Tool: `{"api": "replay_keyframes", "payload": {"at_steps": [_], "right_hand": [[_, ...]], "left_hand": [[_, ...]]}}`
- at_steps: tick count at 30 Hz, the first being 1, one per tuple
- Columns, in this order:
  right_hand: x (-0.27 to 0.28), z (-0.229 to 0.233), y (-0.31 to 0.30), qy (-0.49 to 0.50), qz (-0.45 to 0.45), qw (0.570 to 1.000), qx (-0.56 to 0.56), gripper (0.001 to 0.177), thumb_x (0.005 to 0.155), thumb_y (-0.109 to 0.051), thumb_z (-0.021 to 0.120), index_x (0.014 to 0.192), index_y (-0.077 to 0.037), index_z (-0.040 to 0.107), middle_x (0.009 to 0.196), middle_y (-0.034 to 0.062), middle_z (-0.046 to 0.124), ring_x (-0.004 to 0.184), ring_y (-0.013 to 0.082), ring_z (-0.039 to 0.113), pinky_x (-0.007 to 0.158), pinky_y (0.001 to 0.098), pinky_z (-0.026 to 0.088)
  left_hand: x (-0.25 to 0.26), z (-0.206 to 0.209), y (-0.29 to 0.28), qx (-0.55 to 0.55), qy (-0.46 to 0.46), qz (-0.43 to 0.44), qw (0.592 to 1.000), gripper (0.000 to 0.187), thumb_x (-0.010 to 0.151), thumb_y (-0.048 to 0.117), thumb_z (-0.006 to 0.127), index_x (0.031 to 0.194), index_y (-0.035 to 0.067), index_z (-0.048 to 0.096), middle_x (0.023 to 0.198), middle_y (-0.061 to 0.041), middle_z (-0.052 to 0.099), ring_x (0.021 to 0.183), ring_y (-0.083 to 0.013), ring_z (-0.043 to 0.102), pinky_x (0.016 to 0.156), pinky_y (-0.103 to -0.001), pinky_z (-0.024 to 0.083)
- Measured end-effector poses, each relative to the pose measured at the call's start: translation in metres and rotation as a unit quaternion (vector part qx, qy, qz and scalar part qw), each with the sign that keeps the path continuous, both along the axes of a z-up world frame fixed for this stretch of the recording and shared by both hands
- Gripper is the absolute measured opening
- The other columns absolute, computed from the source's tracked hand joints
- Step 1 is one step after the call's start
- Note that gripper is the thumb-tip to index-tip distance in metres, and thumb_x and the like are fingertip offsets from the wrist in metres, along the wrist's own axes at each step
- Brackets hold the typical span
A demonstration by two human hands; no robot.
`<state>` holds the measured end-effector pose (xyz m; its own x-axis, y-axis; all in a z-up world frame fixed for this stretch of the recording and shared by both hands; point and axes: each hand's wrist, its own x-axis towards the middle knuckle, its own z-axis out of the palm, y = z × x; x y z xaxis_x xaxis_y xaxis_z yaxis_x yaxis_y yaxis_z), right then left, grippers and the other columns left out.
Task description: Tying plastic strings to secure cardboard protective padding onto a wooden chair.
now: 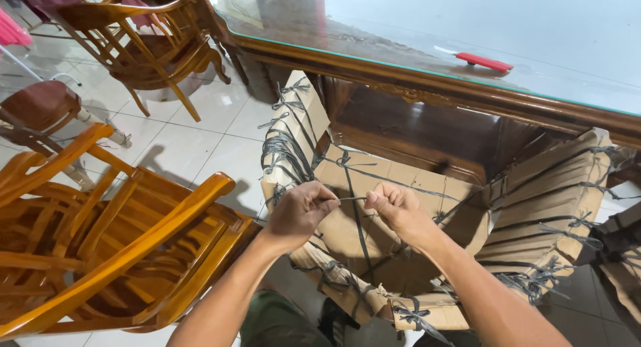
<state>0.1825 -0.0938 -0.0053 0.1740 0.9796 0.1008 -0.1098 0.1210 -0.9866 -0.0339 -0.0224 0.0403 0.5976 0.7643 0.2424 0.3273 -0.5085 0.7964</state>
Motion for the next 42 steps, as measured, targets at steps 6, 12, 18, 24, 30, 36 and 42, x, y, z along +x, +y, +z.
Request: {"api": "replay_keyframes", "payload": {"at_steps": [6, 12, 18, 24, 30, 36, 42], "right_hand": [[-0.003, 0.007, 0.0, -0.025, 0.03, 0.999, -0.019, 0.013, 0.088, -0.004, 0.077, 0.082, -0.001, 0.067, 0.048, -0.007, 0.043, 0.042, 0.0014, 0.035, 0.042, 0.0159, 0.027], [-0.012, 0.029, -0.014, -0.246, 0.013, 0.968, -0.046, 0.024, 0.103, -0.015, 0.056, 0.084, -0.001, 0.062, 0.06, 0.0174, 0.059, 0.057, 0.0262, 0.056, 0.068, 0.0359, 0.051], [-0.015, 0.032, -0.015, -0.182, 0.043, 0.981, -0.055, 0.026, 0.103, -0.01, 0.056, 0.082, -0.006, 0.071, 0.05, 0.0017, 0.053, 0.045, 0.0102, 0.051, 0.049, 0.0214, 0.042], [-0.008, 0.03, -0.007, -0.188, 0.075, 0.977, -0.061, 0.012, 0.099, -0.014, 0.068, 0.09, -0.008, 0.073, 0.064, 0.0009, 0.056, 0.063, 0.0112, 0.051, 0.059, 0.025, 0.041], [0.019, 0.02, 0.05, -0.357, 0.075, 0.925, -0.108, 0.015, 0.096, -0.029, 0.071, 0.098, -0.014, 0.076, 0.074, 0.0078, 0.069, 0.069, 0.0235, 0.066, 0.068, 0.0366, 0.05], [0.027, -0.096, 0.134, -0.504, 0.099, 0.833, -0.205, 0.016, 0.089, -0.032, 0.071, 0.097, -0.02, 0.079, 0.084, 0.0082, 0.077, 0.091, 0.0338, 0.074, 0.079, 0.0456, 0.057], [-0.035, -0.119, 0.16, -0.458, 0.14, 0.863, -0.162, 0.017, 0.089, -0.013, 0.066, 0.088, -0.003, 0.08, 0.084, 0.0275, 0.075, 0.09, 0.0472, 0.072, 0.078, 0.0477, 0.058]], "left_hand": [[-0.015, -0.008, 0.005, -0.021, 0.016, 0.033, 0.999, 0.011, 0.087, 0.025, 0.079, 0.09, 0.015, 0.078, 0.076, -0.008, 0.071, 0.073, -0.0242, 0.069, 0.068, -0.035, 0.056], [-0.025, -0.007, 0.002, 0.013, 0.028, 0.01, 0.999, 0.026, 0.099, 0.03, 0.069, 0.079, 0.012, 0.071, 0.067, -0.014, 0.067, 0.065, -0.0339, 0.068, 0.064, -0.038, 0.056], [-0.039, -0.018, 0.007, -0.013, 0.001, 0.024, 1.0, 0.018, 0.096, 0.018, 0.068, 0.078, 0.014, 0.072, 0.065, -0.007, 0.067, 0.063, -0.0217, 0.064, 0.066, -0.033, 0.054], [-0.06, -0.024, 0.016, -0.046, 0.006, 0.07, 0.996, 0.014, 0.097, 0.022, 0.076, 0.085, 0.014, 0.074, 0.06, -0.002, 0.059, 0.063, -0.0089, 0.05, 0.062, -0.027, 0.048], [-0.081, -0.063, 0.042, -0.075, -0.151, 0.253, 0.953, 0.015, 0.096, 0.017, 0.07, 0.082, 0.014, 0.072, 0.073, -0.001, 0.065, 0.072, -0.0074, 0.057, 0.07, -0.021, 0.048], [-0.101, -0.173, 0.077, -0.264, -0.22, 0.355, 0.869, 0.032, 0.104, 0.032, 0.056, 0.079, 0.013, 0.064, 0.062, 0.001, 0.056, 0.056, -0.0076, 0.054, 0.053, -0.018, 0.037], [-0.098, -0.284, 0.102, -0.295, -0.127, 0.287, 0.903, 0.021, 0.087, 0.01, 0.074, 0.107, 0.003, 0.075, 0.089, -0.012, 0.063, 0.08, -0.0219, 0.062, 0.073, -0.03, 0.053]]}}
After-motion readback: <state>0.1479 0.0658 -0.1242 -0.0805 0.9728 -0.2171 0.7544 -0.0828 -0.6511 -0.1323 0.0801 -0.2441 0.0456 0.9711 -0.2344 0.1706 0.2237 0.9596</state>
